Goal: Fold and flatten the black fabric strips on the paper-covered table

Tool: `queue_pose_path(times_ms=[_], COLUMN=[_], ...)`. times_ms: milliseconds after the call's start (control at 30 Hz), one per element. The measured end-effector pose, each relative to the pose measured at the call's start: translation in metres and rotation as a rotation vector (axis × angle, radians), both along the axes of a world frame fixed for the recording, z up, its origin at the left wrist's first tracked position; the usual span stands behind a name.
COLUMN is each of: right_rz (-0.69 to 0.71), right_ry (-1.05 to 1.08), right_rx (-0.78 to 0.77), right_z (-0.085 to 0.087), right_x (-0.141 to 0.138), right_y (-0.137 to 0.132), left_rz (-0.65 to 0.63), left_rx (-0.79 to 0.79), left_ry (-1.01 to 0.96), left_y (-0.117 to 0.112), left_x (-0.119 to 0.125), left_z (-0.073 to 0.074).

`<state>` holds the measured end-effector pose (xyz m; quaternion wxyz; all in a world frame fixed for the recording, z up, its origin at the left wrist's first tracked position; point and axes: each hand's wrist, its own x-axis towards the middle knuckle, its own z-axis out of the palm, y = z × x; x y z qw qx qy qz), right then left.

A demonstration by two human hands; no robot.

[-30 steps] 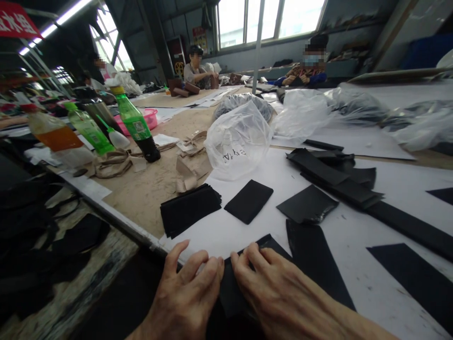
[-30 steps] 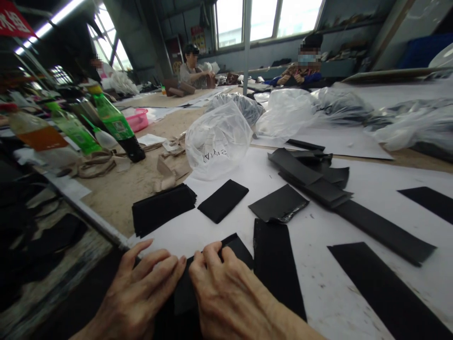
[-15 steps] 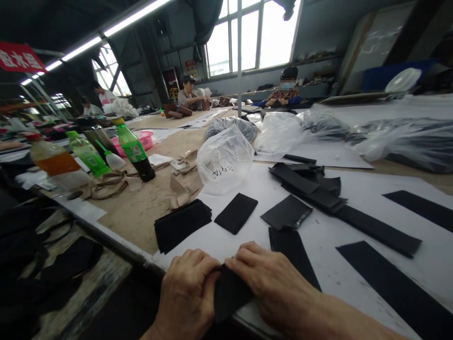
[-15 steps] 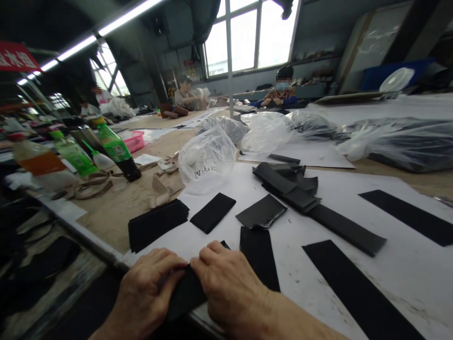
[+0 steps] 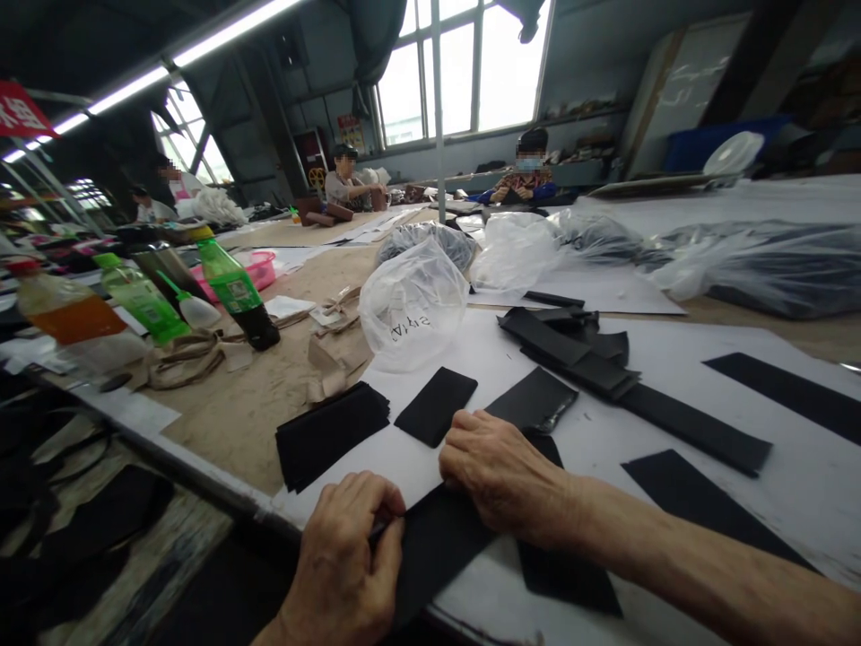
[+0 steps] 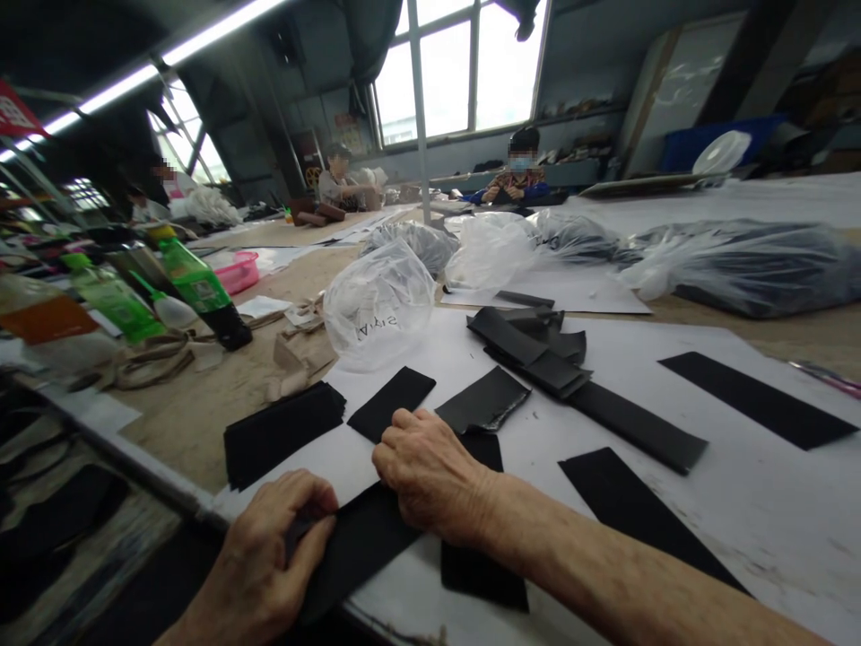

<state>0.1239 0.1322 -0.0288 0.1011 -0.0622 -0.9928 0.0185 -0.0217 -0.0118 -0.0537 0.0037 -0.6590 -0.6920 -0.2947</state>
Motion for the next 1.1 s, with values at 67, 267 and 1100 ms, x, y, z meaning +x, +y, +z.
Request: queue_pose_path(times_ms=[67, 267, 1100], right_rz=[0.024, 0.111, 0.103], right_ry=[0.049, 0.103, 0.120], right_rx=[0.051, 0.115, 0.290], right_z=[0.000, 0.010, 0.000], right_x=[0.000, 0.001, 0.026], right_y=[-0.002, -0.014, -0.038], left_rz=[-0.012, -0.082, -0.303], left_rx=[-0.018, 0.050, 0.421], left_ry=[-0.082, -0.073, 0.588], left_y=[0.001, 0.007, -0.007], left_x=[-0.001, -0.004, -0.035], left_z=[0.002, 0.011, -0.007])
